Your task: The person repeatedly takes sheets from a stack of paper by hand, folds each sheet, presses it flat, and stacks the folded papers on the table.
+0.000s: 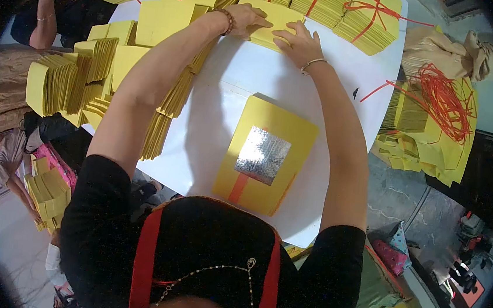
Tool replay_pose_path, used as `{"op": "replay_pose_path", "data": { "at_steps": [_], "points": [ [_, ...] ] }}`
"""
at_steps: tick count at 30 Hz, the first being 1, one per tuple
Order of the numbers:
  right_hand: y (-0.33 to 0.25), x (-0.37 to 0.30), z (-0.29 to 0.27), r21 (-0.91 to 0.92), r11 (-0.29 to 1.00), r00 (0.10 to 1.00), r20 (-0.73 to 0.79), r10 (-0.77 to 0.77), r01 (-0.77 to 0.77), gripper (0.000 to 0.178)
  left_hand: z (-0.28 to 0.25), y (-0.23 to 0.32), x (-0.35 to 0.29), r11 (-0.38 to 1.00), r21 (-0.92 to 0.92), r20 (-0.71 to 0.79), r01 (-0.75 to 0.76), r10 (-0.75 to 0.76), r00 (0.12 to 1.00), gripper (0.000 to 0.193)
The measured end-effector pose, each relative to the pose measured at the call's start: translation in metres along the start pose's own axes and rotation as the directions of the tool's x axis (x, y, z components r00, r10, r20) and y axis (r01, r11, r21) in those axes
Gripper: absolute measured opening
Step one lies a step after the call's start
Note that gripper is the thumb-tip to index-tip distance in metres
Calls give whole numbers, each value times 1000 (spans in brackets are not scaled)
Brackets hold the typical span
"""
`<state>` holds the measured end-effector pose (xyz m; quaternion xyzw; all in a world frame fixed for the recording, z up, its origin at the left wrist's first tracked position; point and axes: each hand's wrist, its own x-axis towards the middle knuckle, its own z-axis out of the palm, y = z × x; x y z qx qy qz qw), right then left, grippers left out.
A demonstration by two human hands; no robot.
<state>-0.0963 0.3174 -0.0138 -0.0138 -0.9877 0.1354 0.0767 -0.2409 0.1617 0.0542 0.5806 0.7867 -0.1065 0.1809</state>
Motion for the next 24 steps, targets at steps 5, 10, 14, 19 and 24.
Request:
{"op": "replay_pose_path", "data": {
  "at_steps": [5, 10, 14, 19, 24],
  "points": [
    [10, 3, 0, 300, 954, 999, 36, -11, 0, 33, 0, -2, -5, 999, 12, -48, -35, 35, 998, 68],
    [6, 4, 4, 246, 969, 999, -2, -38, 37, 34, -4, -4, 2, 999, -9, 78, -36, 37, 996, 66],
    [-3, 2, -1, 85, 994, 994, 91, 63, -70, 36, 15, 2, -12, 999, 35, -134, -24, 28, 991, 60],
    [-38, -1, -26, -337, 933, 967, 172, 188, -122, 43, 29, 2, -14, 990, 134, -252, -33, 66, 965, 54],
    [-62, -47, -65, 146, 958, 969, 17, 248, -248, 44, 35, 5, -9, 988, 153, -258, -35, 74, 963, 60]
  ]
}}
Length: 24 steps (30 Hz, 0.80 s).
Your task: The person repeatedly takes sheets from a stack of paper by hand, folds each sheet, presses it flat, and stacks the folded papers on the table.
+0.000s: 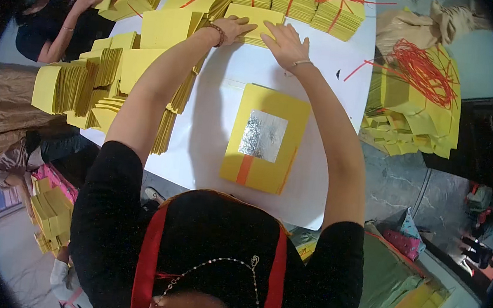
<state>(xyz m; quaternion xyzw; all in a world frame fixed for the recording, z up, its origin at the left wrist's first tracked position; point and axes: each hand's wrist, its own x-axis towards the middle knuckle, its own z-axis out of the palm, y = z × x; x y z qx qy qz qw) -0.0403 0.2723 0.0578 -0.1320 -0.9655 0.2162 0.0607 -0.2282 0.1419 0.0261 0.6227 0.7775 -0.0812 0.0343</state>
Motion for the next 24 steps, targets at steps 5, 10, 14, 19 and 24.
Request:
{"op": "replay_pose_path", "data": {
  "at_steps": [5, 10, 14, 19, 24],
  "points": [
    [16, -76, -23, 311, 945, 994, -62, -85, 100, 40, -13, 10, -8, 995, 18, 39, 94, -94, 995, 75],
    [-7, -166, -31, 428, 902, 980, -151, 128, -52, 28, -17, 15, -27, 985, 0, -219, 173, -169, 961, 73],
    [-17, -233, 9, 287, 958, 948, -296, 112, -23, 27, -38, 78, -64, 944, -292, -314, 152, -244, 917, 44],
    [-31, -282, 47, 169, 984, 934, -341, 105, -49, 29, -23, 198, -158, 870, -337, -267, -359, 277, 923, 36],
    [-32, -293, 55, 221, 973, 937, -321, 136, -66, 30, -23, 253, -231, 777, -355, -482, -521, 325, 814, 51]
  ]
}}
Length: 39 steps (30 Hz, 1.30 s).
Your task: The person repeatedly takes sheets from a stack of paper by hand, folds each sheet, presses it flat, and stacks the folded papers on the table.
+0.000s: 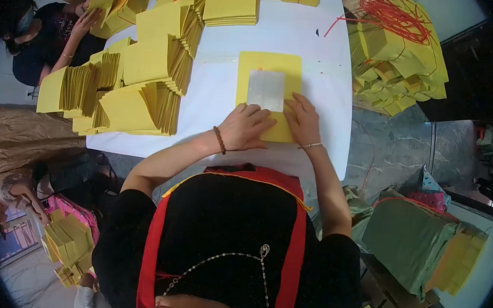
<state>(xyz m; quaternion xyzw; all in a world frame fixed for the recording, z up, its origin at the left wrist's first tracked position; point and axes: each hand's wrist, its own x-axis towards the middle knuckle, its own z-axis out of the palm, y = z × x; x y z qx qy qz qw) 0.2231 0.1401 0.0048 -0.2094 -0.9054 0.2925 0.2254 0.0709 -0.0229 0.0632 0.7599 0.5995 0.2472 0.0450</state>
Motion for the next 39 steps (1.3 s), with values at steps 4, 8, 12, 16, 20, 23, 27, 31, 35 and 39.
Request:
{"op": "replay_pose_path", "data": {
  "at_steps": [4, 8, 12, 16, 20, 23, 27, 31, 35, 39],
  "points": [
    [-6, -6, 0, 222, 965, 988, 81, 128, -143, 30, 12, 9, -8, 992, 90, 105, 87, -97, 990, 63],
    [22, -5, 8, 253, 966, 997, 56, 45, -58, 31, 20, -4, -10, 991, 52, 43, 125, -127, 991, 63],
    [27, 7, 2, 632, 670, 921, 242, 307, -389, 33, 14, -10, -12, 989, -30, 29, 143, -142, 989, 61],
    [23, 6, -5, 752, 480, 883, 298, 362, -451, 33, 12, -4, -10, 988, -2, 67, 157, -157, 985, 55],
    [25, 8, -6, 727, 526, 892, 287, 349, -440, 34, 13, -1, -14, 979, -7, 42, 206, -206, 978, 47],
    [26, 3, -2, 727, 523, 889, 286, 358, -444, 35, 9, 0, -17, 974, -43, 40, 224, -222, 974, 40],
    [21, 2, -6, 744, 476, 876, 325, 356, -469, 39, 3, -4, -12, 942, -159, 78, 294, -285, 955, 25],
    [29, -2, -4, 728, 585, 933, 257, 252, -358, 44, 3, -13, -9, 776, -439, 235, 453, -388, 891, 18],
    [26, -5, -4, 716, 609, 940, 258, 222, -340, 47, 5, -23, -12, 662, -573, 263, 484, -411, 873, 18],
    [30, -5, -3, 702, 644, 952, 244, 183, -304, 44, 9, -30, -11, 608, -599, 304, 522, -430, 850, 20]
  ]
}}
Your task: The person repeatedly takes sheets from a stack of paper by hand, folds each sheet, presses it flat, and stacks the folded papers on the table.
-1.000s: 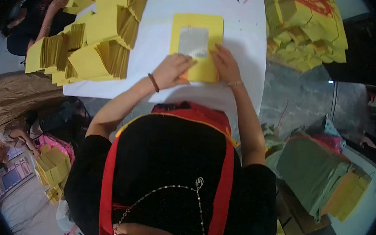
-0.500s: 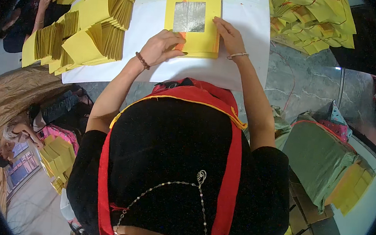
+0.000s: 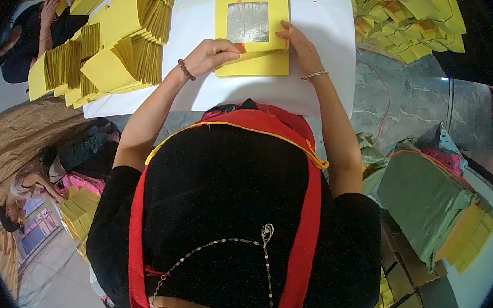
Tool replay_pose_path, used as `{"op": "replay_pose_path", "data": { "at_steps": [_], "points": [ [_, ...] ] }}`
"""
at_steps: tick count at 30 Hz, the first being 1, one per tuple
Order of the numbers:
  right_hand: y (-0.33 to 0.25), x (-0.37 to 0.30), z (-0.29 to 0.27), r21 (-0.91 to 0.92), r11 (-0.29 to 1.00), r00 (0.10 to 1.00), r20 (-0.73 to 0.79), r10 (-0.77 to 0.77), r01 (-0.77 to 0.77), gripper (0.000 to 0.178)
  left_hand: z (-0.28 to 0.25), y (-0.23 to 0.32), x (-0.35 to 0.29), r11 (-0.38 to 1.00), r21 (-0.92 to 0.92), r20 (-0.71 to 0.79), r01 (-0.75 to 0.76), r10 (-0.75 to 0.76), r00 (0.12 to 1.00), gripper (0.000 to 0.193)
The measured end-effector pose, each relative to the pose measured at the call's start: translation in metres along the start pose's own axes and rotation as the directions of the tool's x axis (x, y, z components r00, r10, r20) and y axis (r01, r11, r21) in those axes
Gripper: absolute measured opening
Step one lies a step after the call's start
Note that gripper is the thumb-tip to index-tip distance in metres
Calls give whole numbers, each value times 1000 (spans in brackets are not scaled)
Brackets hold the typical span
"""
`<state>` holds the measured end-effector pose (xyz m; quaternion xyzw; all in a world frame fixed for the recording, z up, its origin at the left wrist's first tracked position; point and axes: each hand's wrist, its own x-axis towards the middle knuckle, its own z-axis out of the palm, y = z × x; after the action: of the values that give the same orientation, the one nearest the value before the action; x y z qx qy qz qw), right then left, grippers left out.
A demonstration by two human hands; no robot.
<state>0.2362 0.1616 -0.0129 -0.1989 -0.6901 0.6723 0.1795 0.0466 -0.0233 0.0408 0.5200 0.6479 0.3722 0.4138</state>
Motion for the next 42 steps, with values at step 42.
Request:
{"op": "replay_pose_path", "data": {
  "at_steps": [42],
  "points": [
    [10, 5, -1, -102, 993, 997, 50, -56, 61, 30, -41, -19, -6, 993, 89, -333, 80, -46, 942, 43]
  ]
}}
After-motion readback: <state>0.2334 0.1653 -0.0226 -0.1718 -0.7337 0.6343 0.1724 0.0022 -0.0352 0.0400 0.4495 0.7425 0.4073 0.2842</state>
